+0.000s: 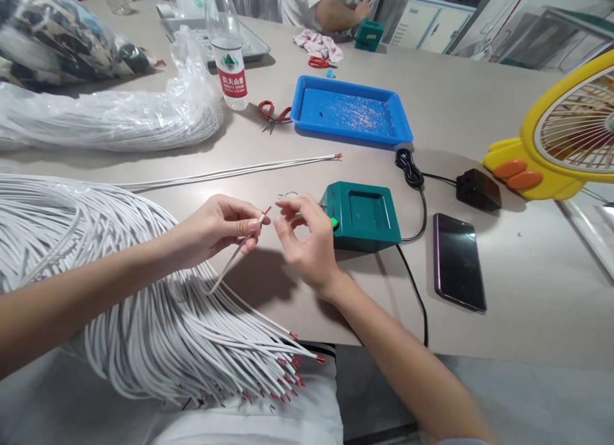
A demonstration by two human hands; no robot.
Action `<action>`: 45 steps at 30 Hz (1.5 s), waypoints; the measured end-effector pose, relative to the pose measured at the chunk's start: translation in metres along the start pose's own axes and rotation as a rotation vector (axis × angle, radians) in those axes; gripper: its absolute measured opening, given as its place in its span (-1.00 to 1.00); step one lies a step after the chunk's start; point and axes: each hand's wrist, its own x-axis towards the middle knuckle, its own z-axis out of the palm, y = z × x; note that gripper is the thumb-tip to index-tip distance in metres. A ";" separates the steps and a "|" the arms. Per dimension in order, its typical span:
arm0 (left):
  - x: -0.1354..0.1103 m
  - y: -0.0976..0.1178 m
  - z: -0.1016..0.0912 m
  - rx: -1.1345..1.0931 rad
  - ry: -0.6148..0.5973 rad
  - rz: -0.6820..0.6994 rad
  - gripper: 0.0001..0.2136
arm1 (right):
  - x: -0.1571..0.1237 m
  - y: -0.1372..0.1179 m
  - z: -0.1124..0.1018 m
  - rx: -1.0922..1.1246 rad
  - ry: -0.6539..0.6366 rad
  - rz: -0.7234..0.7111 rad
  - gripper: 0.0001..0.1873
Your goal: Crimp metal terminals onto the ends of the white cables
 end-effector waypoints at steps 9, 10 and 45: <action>0.000 -0.001 0.002 -0.017 -0.062 -0.035 -0.87 | -0.001 0.001 0.000 -0.050 0.039 -0.156 -0.73; -0.001 -0.001 0.002 -0.011 -0.072 -0.035 -0.87 | -0.001 0.002 0.000 -0.046 0.040 -0.154 -0.74; -0.001 -0.001 0.000 -0.011 -0.126 -0.030 -0.92 | 0.000 -0.007 0.002 0.369 -0.064 0.212 -0.89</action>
